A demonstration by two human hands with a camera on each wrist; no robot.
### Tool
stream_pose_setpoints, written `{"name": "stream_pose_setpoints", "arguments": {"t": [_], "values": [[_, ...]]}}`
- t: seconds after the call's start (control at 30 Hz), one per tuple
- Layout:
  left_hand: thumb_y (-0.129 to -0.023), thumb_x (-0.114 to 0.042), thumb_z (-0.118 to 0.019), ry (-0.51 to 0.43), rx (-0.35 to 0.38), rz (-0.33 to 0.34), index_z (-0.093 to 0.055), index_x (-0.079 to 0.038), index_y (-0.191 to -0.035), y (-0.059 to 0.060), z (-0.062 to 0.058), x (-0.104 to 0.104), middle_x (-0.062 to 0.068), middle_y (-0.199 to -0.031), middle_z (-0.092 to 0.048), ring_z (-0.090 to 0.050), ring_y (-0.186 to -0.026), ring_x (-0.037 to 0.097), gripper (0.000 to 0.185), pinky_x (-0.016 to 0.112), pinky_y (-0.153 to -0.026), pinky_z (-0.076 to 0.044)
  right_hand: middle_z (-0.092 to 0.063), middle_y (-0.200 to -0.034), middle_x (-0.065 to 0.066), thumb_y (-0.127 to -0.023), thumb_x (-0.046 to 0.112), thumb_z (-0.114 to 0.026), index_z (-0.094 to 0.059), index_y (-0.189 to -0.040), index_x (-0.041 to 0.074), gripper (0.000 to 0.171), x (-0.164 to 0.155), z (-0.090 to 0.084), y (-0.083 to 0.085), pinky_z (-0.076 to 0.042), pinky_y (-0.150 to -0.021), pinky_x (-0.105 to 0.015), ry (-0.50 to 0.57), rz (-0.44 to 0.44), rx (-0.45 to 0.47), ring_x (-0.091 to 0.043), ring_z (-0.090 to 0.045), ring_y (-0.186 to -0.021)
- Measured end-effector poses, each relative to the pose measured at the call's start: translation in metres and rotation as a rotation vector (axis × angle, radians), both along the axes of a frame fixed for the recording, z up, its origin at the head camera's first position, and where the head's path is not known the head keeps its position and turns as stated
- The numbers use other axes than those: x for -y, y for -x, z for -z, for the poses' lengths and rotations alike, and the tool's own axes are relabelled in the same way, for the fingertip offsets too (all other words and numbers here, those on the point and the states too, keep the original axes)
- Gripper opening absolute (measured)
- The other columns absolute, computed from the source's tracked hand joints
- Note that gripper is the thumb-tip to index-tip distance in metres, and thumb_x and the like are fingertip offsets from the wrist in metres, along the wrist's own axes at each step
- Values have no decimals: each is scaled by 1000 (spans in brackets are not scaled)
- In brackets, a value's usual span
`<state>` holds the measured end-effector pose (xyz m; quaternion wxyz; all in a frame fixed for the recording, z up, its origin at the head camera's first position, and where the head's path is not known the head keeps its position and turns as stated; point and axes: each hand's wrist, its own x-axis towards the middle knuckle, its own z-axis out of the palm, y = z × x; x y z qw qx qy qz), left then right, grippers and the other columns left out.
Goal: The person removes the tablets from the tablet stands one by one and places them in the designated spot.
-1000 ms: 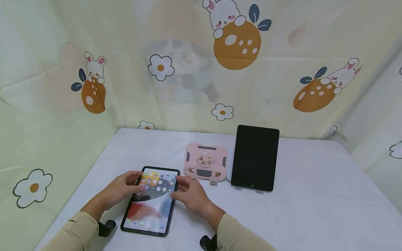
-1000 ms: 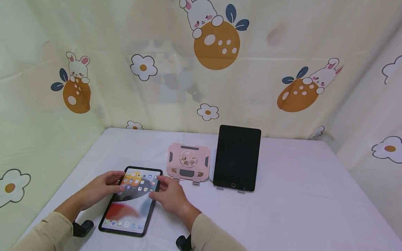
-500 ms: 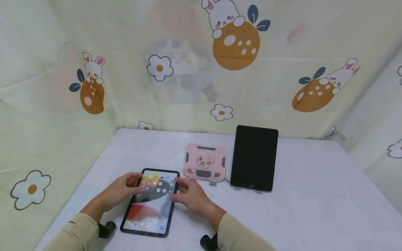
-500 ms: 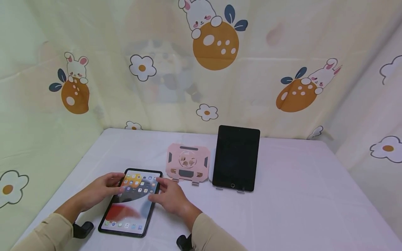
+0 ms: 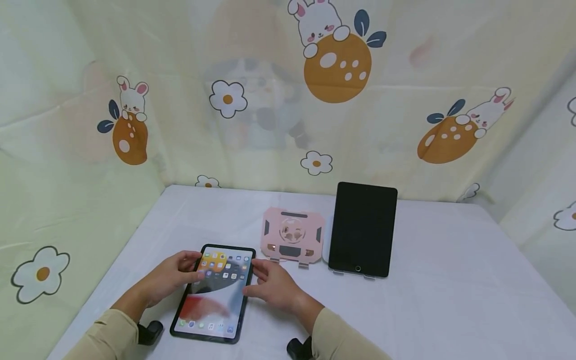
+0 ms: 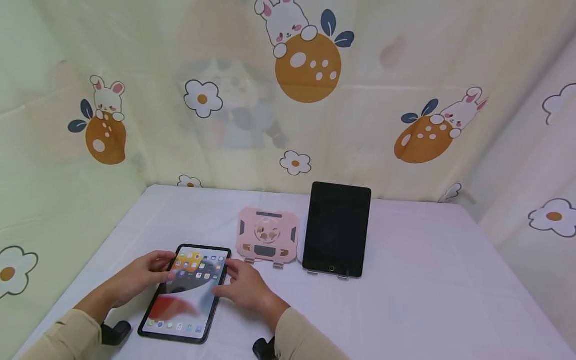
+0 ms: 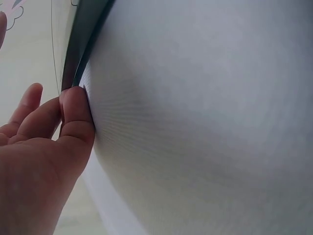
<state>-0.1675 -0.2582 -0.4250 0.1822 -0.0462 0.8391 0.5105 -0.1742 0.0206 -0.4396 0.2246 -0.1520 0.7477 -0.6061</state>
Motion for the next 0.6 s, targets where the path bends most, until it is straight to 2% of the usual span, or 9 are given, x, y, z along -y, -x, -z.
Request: {"name": "stream_pose_setpoints", "arguments": {"t": [0.6], "values": [[-91, -26, -75, -18, -4, 7, -36, 3, -147, -1, 0, -1, 32, -151, -36, -36, -137, 47, 74, 57, -107, -36, -41, -152, -23, -87, 10, -77, -38, -148, -7, 74, -1, 1, -1, -38, -109, -41, 22, -2, 0, -33, -41, -139]]}}
